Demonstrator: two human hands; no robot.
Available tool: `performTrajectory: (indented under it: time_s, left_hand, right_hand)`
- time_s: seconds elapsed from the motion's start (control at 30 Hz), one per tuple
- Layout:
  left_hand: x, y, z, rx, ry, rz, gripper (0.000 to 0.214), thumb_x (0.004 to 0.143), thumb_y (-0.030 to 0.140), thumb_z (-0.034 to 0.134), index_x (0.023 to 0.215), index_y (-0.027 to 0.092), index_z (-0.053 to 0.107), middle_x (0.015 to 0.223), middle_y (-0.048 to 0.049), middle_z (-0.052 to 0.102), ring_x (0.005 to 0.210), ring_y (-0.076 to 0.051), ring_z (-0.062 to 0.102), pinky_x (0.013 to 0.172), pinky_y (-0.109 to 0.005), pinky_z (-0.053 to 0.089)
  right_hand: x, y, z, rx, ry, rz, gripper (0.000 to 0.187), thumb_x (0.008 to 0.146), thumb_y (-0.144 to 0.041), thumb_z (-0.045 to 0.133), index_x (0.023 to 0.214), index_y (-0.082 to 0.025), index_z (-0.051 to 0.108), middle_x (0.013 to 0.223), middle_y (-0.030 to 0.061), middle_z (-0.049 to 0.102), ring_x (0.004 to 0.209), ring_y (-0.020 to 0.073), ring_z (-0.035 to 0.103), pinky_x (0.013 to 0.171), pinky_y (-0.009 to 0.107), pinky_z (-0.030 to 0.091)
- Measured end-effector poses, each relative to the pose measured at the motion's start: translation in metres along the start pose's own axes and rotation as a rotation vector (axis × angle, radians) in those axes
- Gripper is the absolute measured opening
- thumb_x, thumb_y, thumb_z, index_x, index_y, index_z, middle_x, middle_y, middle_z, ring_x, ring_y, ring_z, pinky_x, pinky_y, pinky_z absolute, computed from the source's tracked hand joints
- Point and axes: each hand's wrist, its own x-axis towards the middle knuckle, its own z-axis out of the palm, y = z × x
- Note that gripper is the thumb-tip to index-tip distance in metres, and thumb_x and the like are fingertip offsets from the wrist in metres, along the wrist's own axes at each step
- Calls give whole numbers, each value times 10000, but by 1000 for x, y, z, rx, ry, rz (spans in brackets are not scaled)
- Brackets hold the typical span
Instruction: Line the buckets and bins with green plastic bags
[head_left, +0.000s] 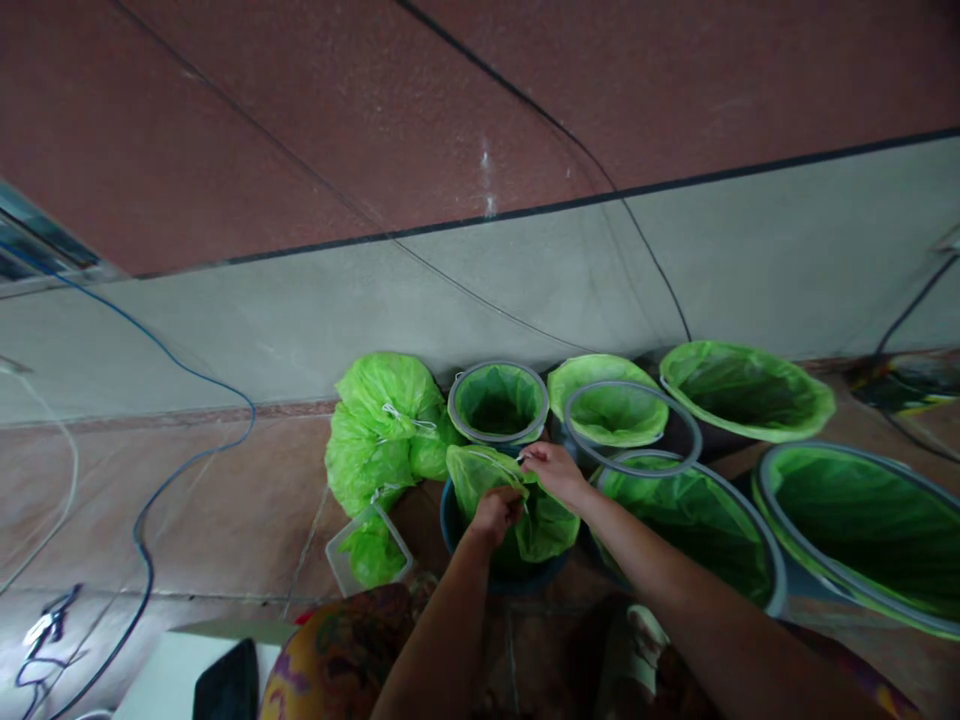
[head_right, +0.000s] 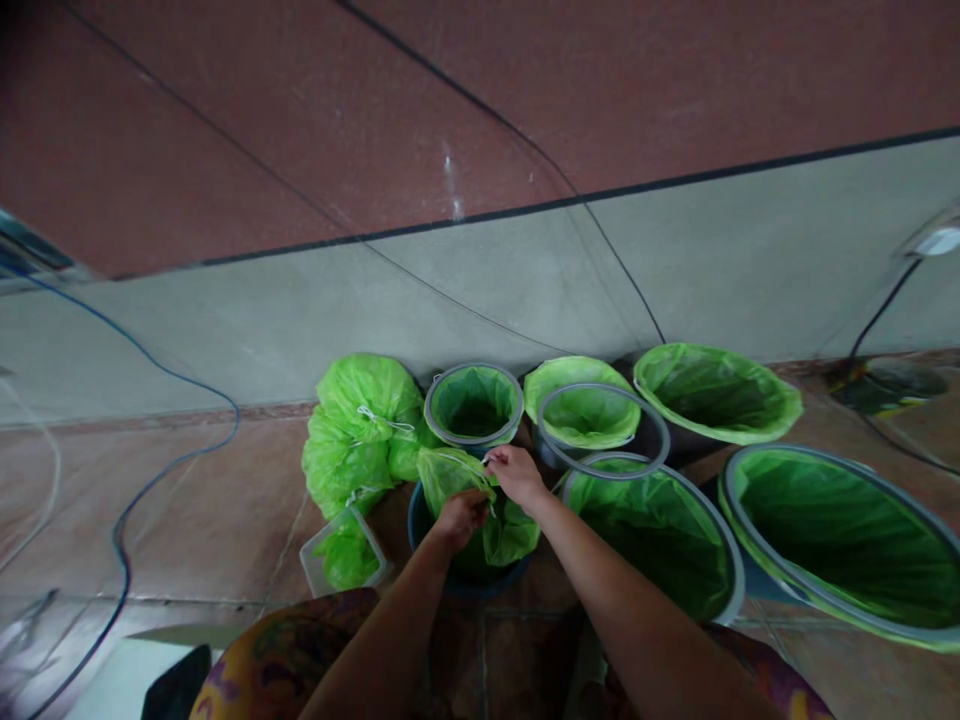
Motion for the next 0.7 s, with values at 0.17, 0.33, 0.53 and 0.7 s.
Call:
performTrajectory:
  time_s: [0.17,0.33,0.53,0.7]
  left_hand:
    - [-33,20,-15,340,152,102,284,696,283,657,476,161,525,461,22,436,485,-101,458,510,-221,357]
    - [-90,75,-25,856,418,394,195,690,238,679,522,166,613,529,-25,549,613,-163,558,634,-270,398]
    - [-171,165,-23,592,365,674,158,702,272,674,804,175,745,662,-13,671,567,-116,545,548,-226,417]
    - [-193,205,-12,394,305,866,155,695,277,688,793,167,734,594,20,620,524,-78,500,515,-192,401]
  right_hand:
    - [0,-7,-2,-35,14,-28,178,729,-263,522,760,-177,675,699,27,717,670,155,634,639,252,437]
    - [-1,-31,-11,-51,49,-176,164,737,-288,546,725,-186,674,724,32,711,672,154,612,665,267,431]
    - [-13,-90,-25,235,115,-314,218,752,-383,599,815,-195,691,800,22,717,748,158,617,727,282,468]
    - [-25,-117,-17,472,73,-330,234,741,-417,635,804,-192,648,814,27,705,791,161,621,773,297,486]
